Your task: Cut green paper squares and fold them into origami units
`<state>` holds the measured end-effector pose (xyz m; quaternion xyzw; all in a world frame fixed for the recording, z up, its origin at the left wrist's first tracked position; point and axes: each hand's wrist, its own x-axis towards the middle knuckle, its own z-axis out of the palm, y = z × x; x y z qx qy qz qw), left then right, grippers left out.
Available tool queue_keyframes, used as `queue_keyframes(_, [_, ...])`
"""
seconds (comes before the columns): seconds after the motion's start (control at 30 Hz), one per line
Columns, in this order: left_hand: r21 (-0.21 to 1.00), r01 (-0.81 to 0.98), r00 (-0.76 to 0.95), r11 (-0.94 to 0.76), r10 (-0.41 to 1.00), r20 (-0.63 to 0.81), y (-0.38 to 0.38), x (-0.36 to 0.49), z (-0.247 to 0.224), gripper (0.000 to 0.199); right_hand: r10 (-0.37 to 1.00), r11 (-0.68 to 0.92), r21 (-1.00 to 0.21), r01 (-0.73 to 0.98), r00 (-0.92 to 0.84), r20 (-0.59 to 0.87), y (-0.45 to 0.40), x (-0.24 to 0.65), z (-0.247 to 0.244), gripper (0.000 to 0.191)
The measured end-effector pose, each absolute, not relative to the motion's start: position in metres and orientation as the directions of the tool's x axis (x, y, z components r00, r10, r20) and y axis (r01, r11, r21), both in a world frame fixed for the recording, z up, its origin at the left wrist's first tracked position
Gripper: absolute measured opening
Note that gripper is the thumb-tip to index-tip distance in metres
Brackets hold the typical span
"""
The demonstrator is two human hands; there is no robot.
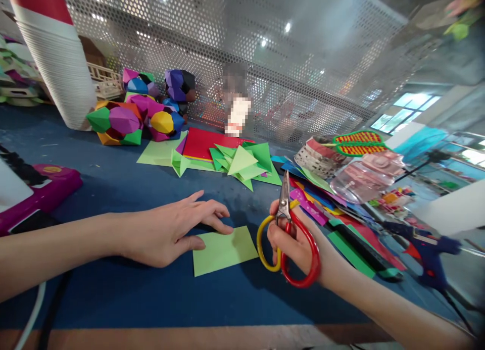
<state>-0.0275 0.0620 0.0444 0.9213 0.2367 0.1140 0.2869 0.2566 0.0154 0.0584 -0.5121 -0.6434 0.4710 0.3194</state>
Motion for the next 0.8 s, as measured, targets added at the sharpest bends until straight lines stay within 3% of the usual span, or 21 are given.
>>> queue_keyframes(0.17, [0.592,0.358,0.867,-0.722,0.493,0.077,0.063,-0.026,0.046,0.046,0.980,0.072,-0.948,0.311,-0.198,0.009,0.012,0.243,0.063,0.023])
queue_keyframes(0.37, [0.587,0.355,0.867,-0.727,0.491,0.085,0.061,-0.026,0.048,0.045,0.985,0.003,-0.957,0.289,-0.167,-0.047,0.012,0.228,0.053,0.031])
queue_keyframes(0.53, [0.585,0.338,0.865,-0.737,0.488,0.115,0.063,-0.026,0.044,0.042,0.969,-0.007,-0.979,0.206,-0.242,-0.058,0.009,0.205,0.046,0.031])
queue_keyframes(0.8, [0.546,0.336,0.878,-0.767,0.465,0.112,0.064,-0.025,0.042,0.054,0.930,-0.002,-0.987,0.161,-0.363,-0.061,0.001,0.166,0.038,0.027])
